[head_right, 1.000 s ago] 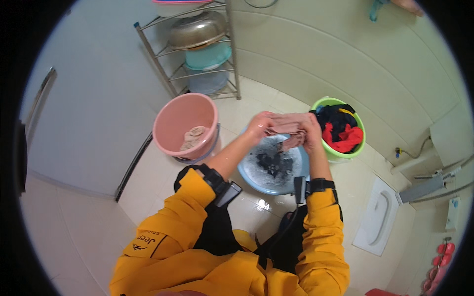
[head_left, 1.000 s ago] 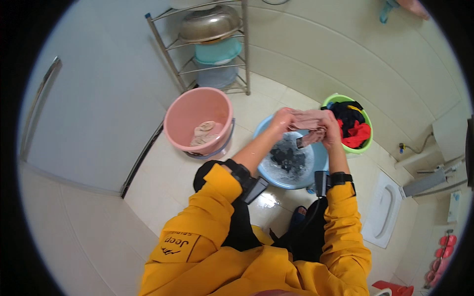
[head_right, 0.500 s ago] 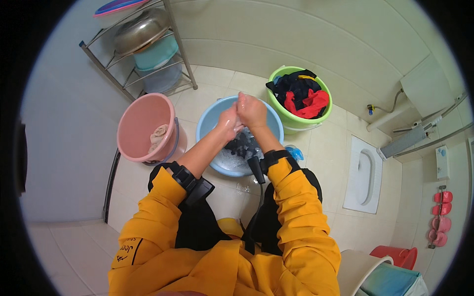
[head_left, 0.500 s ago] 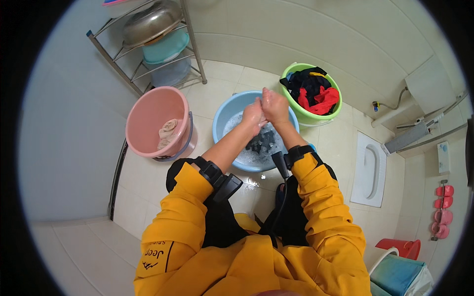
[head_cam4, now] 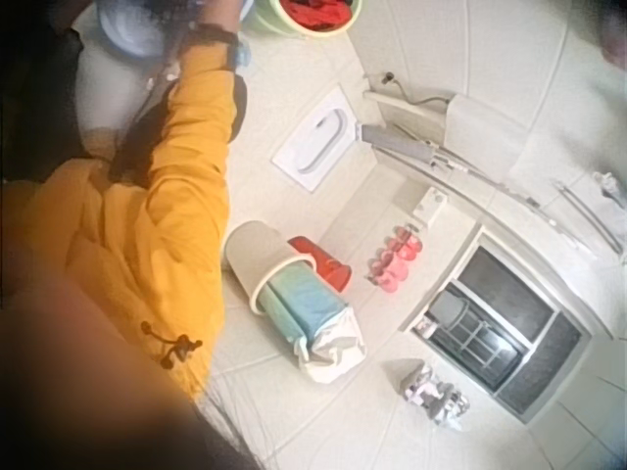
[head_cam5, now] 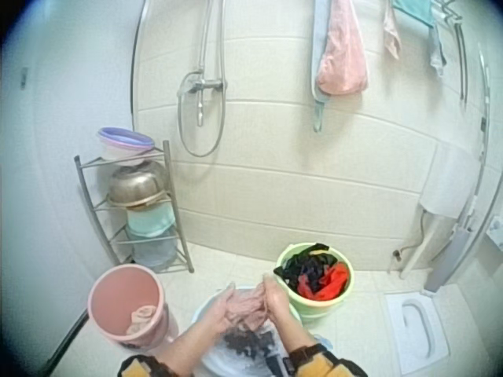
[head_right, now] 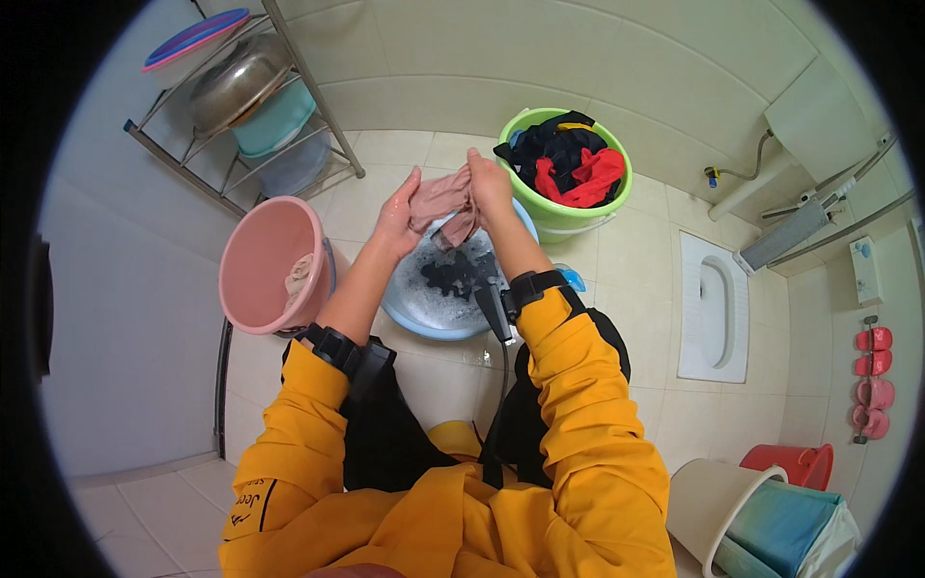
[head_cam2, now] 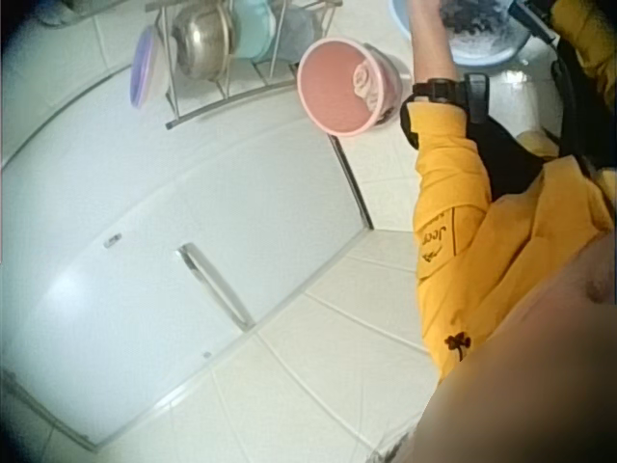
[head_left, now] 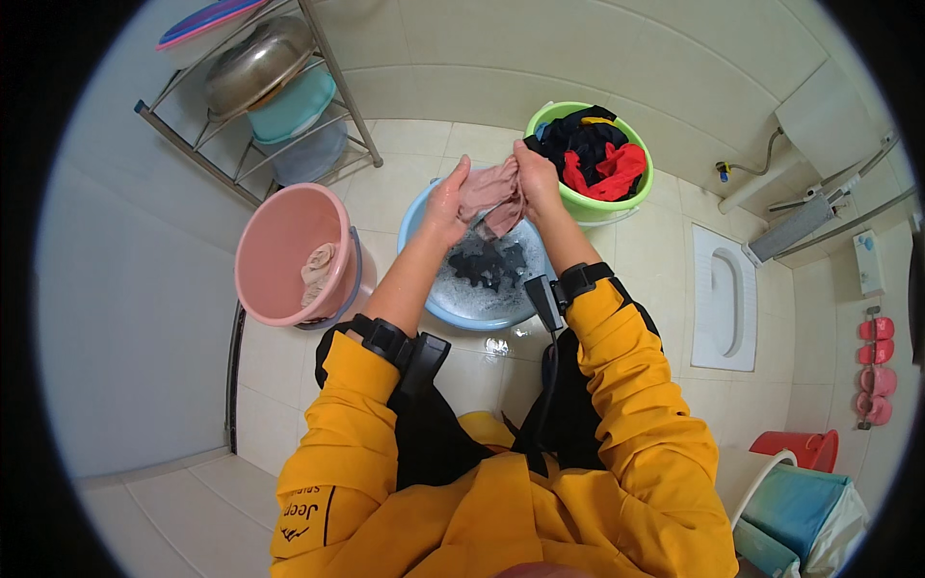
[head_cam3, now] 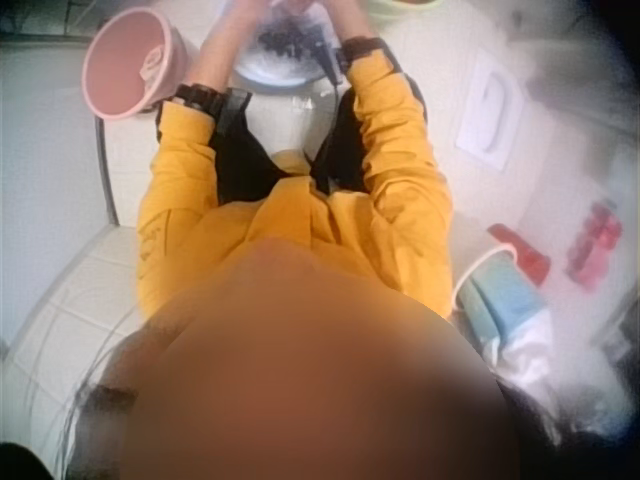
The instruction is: The person hand washes several small garments in a blue basin filled with soapy water. They scrub and rinse each item by hand, then place the washed pieces into a pink bucket beside the basin.
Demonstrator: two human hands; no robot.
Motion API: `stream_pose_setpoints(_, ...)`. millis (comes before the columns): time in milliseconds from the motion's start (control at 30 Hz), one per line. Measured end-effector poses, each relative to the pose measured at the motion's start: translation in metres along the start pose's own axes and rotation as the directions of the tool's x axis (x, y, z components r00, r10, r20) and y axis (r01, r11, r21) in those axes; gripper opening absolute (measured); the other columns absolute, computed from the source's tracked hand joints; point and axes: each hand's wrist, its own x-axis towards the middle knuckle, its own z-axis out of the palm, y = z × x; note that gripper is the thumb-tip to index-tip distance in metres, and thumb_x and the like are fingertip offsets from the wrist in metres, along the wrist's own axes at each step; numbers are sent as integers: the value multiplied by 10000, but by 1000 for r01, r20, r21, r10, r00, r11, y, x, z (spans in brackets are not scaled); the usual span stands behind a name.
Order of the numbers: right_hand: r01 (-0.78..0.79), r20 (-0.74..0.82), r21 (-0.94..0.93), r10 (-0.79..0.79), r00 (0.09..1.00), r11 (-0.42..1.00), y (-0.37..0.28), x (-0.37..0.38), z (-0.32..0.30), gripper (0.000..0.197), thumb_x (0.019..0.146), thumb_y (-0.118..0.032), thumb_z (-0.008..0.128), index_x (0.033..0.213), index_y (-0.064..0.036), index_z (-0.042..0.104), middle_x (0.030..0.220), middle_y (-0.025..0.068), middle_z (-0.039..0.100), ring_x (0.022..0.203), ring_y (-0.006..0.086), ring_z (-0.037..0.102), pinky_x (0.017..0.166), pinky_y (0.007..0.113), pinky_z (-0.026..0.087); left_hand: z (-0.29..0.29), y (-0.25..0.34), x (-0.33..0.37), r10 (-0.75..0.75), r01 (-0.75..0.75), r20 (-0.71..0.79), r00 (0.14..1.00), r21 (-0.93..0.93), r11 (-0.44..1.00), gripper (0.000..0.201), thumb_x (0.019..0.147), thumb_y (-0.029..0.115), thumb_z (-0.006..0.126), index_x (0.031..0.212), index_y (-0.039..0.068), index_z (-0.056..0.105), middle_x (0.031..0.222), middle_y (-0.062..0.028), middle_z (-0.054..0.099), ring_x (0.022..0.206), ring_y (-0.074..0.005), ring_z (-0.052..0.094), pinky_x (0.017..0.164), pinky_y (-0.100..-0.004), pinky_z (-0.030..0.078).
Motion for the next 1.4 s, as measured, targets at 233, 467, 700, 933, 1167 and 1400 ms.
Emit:
stream_pose_setpoints(233, 311, -48, -338, -347, 937, 888, -18, -34, 21, 285, 806, -280, 513, 747, -9, 581, 554, 46, 527, 505, 137, 487, 488, 287, 395, -20, -7, 3, -46, 121, -265, 963, 274, 954, 268, 855, 231, 444, 1084, 92, 431, 944, -55, 537, 836, -175, 534, 754, -298, 443)
stream_pose_setpoints(467, 766, 555, -618, -593, 583, 176, -17, -71, 59, 350, 798, -294, 444, 550, -69, 543, 561, 145, 528, 529, 344, 517, 475, 427, 414, -10, -26, -5, -86, 52, -260, 962, -134, 990, 294, 853, 386, 395, 791, 110, 475, 632, -15, 478, 501, -144, 431, 445, -261, 341)
stream_pose_setpoints(700, 751, 530, -625, -591, 608, 213, -22, -78, 59, 354, 800, -317, 422, 584, -73, 561, 601, 145, 546, 542, 339, 524, 487, 418, 423, -10, -27, -6, -198, 133, -232, 952, -268, 954, 287, 846, 355, 377, 774, 107, 505, 684, -31, 536, 535, -162, 502, 438, -297, 390)
stream_pose_setpoints(933, 324, 168, -832, -354, 920, 449, 31, -9, 14, 464, 835, -396, 375, 643, -5, 535, 656, 207, 546, 644, 377, 521, 582, 426, 405, -34, -28, 17, -186, 223, -243, 952, 136, 965, 269, 853, 330, 426, 869, 78, 521, 795, -59, 565, 645, -191, 559, 463, -276, 411)
stream_pose_setpoints(1167, -194, 240, -759, 545, 803, 621, 109, 29, -37, 448, 724, -359, 577, 988, -3, 511, 891, 89, 549, 762, 183, 513, 648, 302, 420, -107, -36, 44, -38, 395, -476, 879, 679, 619, 348, 819, 280, 475, 1039, 11, 485, 995, -138, 535, 902, -242, 533, 686, -332, 441)
stream_pose_setpoints(1400, -140, -11, -978, 627, 779, 157, 166, 18, -29, 527, 667, -214, 596, 1142, -37, 453, 1137, 194, 476, 1060, 320, 458, 858, 358, 386, -113, -51, 60, 30, 420, -525, 850, 712, 563, 444, 676, 72, 474, 1111, -12, 462, 1026, -186, 526, 938, -259, 516, 772, -331, 416)
